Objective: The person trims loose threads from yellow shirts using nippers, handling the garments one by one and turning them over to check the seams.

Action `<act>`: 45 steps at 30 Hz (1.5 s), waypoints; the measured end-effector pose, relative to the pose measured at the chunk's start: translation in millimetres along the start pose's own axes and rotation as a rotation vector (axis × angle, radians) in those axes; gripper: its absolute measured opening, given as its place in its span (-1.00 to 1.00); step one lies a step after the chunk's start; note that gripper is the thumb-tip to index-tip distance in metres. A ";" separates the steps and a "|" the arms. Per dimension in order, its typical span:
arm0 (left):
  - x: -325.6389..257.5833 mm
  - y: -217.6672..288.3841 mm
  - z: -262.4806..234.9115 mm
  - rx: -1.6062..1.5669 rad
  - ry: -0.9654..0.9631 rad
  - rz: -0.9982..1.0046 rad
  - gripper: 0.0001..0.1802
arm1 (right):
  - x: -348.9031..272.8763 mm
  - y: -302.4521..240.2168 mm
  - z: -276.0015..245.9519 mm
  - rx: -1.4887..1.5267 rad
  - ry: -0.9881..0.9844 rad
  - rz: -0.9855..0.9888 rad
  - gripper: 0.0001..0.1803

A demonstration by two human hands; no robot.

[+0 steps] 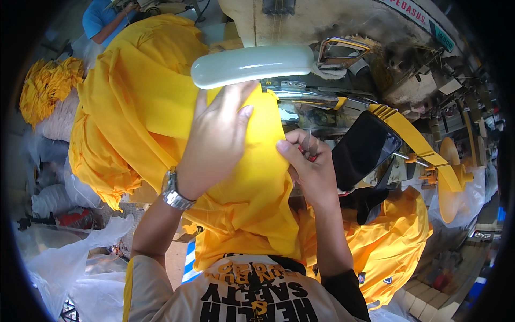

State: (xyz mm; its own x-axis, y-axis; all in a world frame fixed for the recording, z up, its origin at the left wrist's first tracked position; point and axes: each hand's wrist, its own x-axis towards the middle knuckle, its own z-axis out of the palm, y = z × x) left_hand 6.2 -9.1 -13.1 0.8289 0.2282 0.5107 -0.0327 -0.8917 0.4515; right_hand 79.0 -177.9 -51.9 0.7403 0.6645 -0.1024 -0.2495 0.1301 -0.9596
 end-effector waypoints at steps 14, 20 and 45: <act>-156.1 -35.9 -21.5 0.361 0.031 -0.161 -0.79 | -2.1 13.8 -6.5 -0.039 0.016 0.000 -0.85; -118.9 -32.5 -65.1 0.353 0.403 -0.341 -0.90 | -3.7 16.0 -5.7 0.036 -0.025 -0.049 -0.84; -70.5 -60.6 -99.3 0.546 0.473 -0.153 -0.72 | -5.2 27.9 2.3 0.047 0.093 -0.018 -0.86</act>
State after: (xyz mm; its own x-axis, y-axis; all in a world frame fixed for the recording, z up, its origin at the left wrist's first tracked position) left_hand -105.7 67.6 -3.8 0.4684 0.4000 0.7878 0.4486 -0.8758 0.1779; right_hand 66.7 -176.0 -77.5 0.7991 0.5908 -0.1112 -0.2631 0.1773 -0.9483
